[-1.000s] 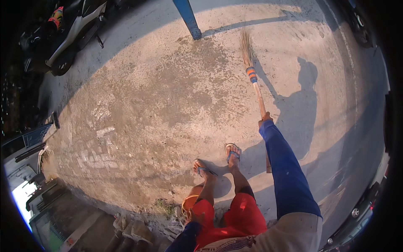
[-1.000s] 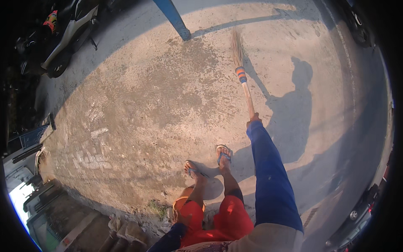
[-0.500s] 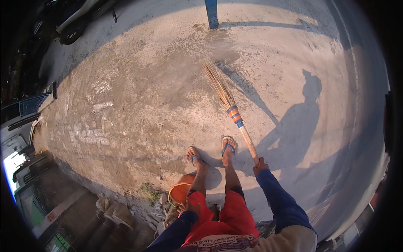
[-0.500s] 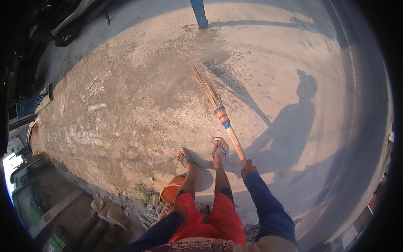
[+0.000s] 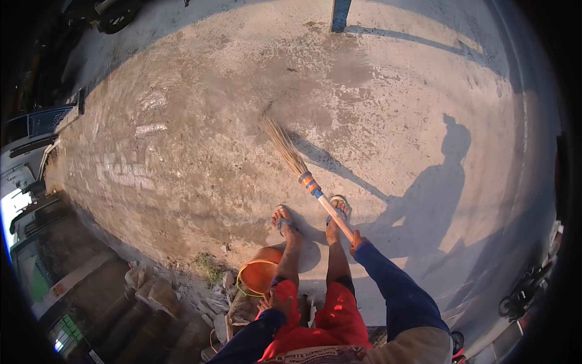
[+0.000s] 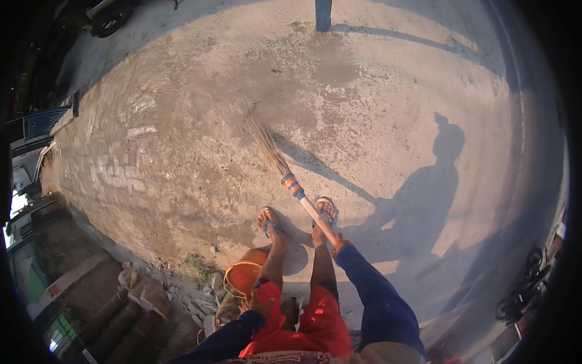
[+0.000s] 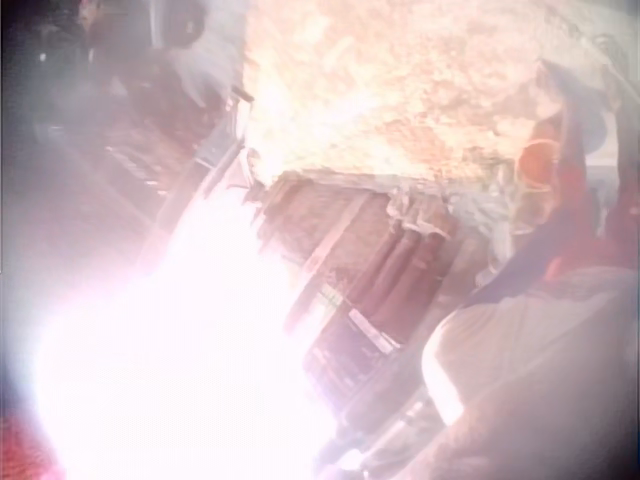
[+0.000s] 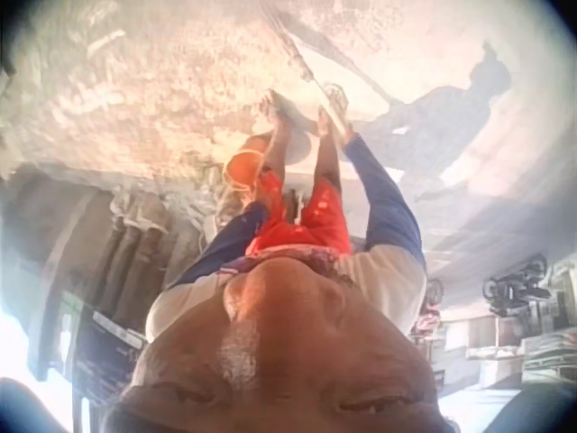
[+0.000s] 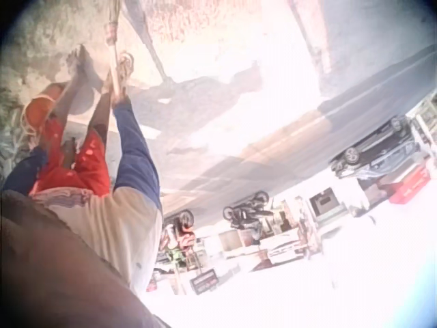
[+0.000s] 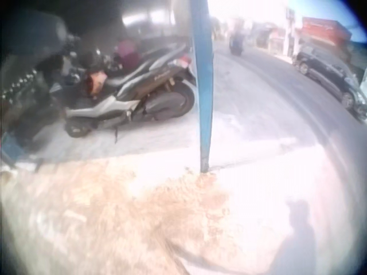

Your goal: The person rinses their hands with water from a bucket and then uses a broom to sweep a concrete pavement area.

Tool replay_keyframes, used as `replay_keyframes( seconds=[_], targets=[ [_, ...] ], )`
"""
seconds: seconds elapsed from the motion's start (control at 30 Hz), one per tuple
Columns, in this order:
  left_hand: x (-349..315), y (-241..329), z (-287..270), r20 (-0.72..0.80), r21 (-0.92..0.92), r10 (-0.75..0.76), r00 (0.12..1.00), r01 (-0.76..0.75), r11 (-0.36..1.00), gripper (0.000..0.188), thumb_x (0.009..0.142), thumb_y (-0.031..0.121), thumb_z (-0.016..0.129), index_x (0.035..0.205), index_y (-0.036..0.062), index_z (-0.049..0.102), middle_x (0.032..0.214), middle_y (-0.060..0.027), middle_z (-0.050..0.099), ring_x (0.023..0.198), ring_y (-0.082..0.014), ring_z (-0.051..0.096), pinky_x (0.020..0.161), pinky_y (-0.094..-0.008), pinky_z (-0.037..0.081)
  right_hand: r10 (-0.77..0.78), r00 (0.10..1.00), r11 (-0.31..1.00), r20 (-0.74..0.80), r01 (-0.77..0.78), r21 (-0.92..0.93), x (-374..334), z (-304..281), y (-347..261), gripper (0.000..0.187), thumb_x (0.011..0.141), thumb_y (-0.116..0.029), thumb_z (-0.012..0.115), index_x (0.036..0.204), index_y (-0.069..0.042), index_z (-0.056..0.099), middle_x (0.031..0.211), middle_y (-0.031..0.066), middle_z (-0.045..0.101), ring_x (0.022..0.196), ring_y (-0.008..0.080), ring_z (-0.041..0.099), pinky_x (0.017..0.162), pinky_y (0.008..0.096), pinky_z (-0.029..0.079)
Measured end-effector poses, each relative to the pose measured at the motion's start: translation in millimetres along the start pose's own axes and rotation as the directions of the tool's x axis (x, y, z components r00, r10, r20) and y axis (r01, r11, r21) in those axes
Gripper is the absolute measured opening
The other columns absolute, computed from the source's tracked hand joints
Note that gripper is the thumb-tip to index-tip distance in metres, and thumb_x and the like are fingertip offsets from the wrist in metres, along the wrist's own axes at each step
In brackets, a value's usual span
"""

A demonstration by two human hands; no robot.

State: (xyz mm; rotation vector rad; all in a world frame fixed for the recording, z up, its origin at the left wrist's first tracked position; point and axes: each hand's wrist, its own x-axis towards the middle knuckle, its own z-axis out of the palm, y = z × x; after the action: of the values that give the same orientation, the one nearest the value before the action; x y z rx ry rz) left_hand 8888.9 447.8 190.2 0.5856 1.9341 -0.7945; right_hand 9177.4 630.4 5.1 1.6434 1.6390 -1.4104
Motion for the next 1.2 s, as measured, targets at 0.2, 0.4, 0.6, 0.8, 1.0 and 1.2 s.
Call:
replay_keyframes(
  seconds=[0.2,0.4,0.6,0.8,1.0,1.2],
  targets=[
    [10.7,-7.8,7.1,-0.101,-0.040,0.014,0.995,-0.018,0.999,0.088,0.068,0.061,0.060,0.137,0.0127,0.036,0.139,-0.0190,0.037,0.125,-0.0401,0.037,0.103,-0.0541,0.025,-0.102,0.977,0.994,-0.185,0.093,-0.054,0.5,-51.9,-24.5,0.038,0.074,-0.015,0.060,0.102,-0.012,0.035,0.070,0.0192,0.060,0.067,0.0414,0.060,0.057,0.0480,0.046],
    [12.5,-6.2,24.0,-0.042,-0.035,0.038,0.998,-0.040,0.999,0.091,0.070,0.064,0.057,0.139,0.0110,0.033,0.139,-0.0196,0.037,0.127,-0.0397,0.034,0.104,-0.0546,0.024,0.243,0.861,0.970,-0.447,-0.217,0.110,140.8,-124.8,-67.2,0.036,0.080,-0.010,0.056,0.105,-0.005,0.031,0.078,0.0229,0.061,0.070,0.0392,0.063,0.059,0.0448,0.050],
    [8.5,12.4,23.0,-0.246,-0.023,0.226,0.943,-0.239,0.971,0.094,0.067,0.063,0.062,0.136,0.0058,0.034,0.137,-0.0212,0.038,0.125,-0.0389,0.037,0.103,-0.0521,0.026,-0.045,0.999,0.981,-0.017,0.041,-0.192,122.1,-29.1,-146.2,0.051,0.074,-0.017,0.064,0.113,-0.001,0.035,0.085,0.0264,0.060,0.079,0.0416,0.063,0.066,0.0453,0.052],
    [-7.1,124.4,10.1,-0.013,-0.973,0.534,0.845,-0.133,0.187,0.061,0.078,0.023,0.072,0.124,-0.0023,0.041,0.098,-0.0124,0.058,0.079,-0.0192,0.059,0.066,-0.0305,0.050,-0.083,0.992,0.996,-0.094,0.085,0.016,38.5,-8.6,-214.9,0.042,0.074,-0.022,0.064,0.106,-0.007,0.040,0.078,0.0183,0.062,0.078,0.0370,0.064,0.069,0.0457,0.050],
    [-14.0,119.2,28.3,0.338,-0.915,0.358,0.870,0.393,-0.092,0.027,0.077,0.016,0.070,0.093,0.0042,0.052,0.062,-0.0026,0.053,0.043,-0.0116,0.050,0.039,-0.0269,0.044,0.081,0.996,0.995,-0.038,-0.079,0.067,44.7,50.8,-202.4,0.051,0.078,-0.021,0.061,0.117,0.001,0.036,0.085,0.0180,0.057,0.075,0.0293,0.057,0.067,0.0378,0.049],
    [7.3,60.1,-0.8,0.025,-0.865,0.058,0.998,0.051,-0.499,0.017,0.080,0.014,0.064,0.087,0.0059,0.051,0.059,-0.0024,0.052,0.040,-0.0129,0.050,0.038,-0.0284,0.045,-0.078,0.970,0.982,0.229,0.115,-0.151,39.1,142.3,-334.4,0.060,0.074,-0.016,0.062,0.123,0.005,0.035,0.103,0.0295,0.059,0.088,0.0376,0.063,0.079,0.0405,0.051]
  ],
)
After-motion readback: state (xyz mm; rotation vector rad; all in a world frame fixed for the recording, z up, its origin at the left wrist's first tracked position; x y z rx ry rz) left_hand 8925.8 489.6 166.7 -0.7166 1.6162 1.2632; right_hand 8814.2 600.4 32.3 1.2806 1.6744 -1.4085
